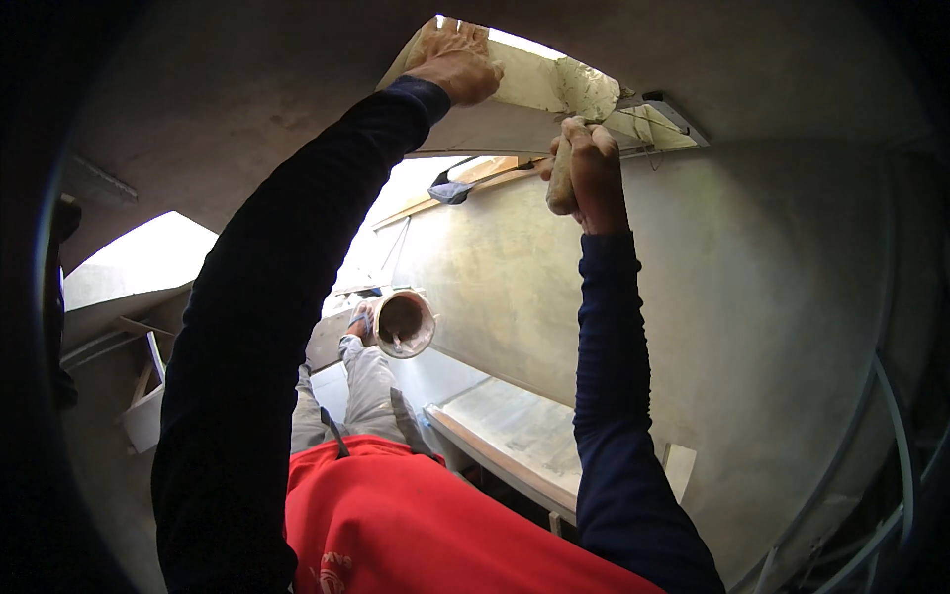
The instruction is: The person applies plaster to a ceiling using a trowel and hawk, smoothing the surface repeatedly. They work on a section near a skylight, occasionally repositioning to reach different areas.
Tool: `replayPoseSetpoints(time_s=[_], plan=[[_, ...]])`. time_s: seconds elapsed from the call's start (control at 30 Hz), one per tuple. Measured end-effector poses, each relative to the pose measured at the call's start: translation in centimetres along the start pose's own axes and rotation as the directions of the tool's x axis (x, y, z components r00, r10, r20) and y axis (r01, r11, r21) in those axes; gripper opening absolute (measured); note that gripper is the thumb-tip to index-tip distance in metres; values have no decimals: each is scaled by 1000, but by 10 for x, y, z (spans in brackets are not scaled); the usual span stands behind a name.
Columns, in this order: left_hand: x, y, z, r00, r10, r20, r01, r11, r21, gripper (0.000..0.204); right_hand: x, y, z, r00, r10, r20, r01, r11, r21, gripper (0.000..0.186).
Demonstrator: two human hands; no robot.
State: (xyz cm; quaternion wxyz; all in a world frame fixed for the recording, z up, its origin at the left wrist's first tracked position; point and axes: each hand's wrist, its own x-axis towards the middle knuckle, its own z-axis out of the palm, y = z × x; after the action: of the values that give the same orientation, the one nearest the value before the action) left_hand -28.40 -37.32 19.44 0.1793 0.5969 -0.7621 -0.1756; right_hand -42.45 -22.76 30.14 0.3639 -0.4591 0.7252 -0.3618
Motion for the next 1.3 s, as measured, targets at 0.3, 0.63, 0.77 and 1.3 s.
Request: replayPoseSetpoints(time_s=[0.3,0.63,0.77,1.3], plan=[[-4,-7,-27,986,31,166,30,935,-353,72,-56,19,-5,997,-37,-73,39,999,17,25],[-19,-8,-33,999,14,42,-16,998,58,77,-5,5,19,1000,-19,11,20,996,-87,29],[-22,-14,-28,999,37,-32,-31,987,157,78,-18,4,13,1000,3,-23,-4,998,-61,29],[-26,-17,-31,997,66,42,-72,983,171,76,-65,14,3,999,-44,3,44,998,41,29]])
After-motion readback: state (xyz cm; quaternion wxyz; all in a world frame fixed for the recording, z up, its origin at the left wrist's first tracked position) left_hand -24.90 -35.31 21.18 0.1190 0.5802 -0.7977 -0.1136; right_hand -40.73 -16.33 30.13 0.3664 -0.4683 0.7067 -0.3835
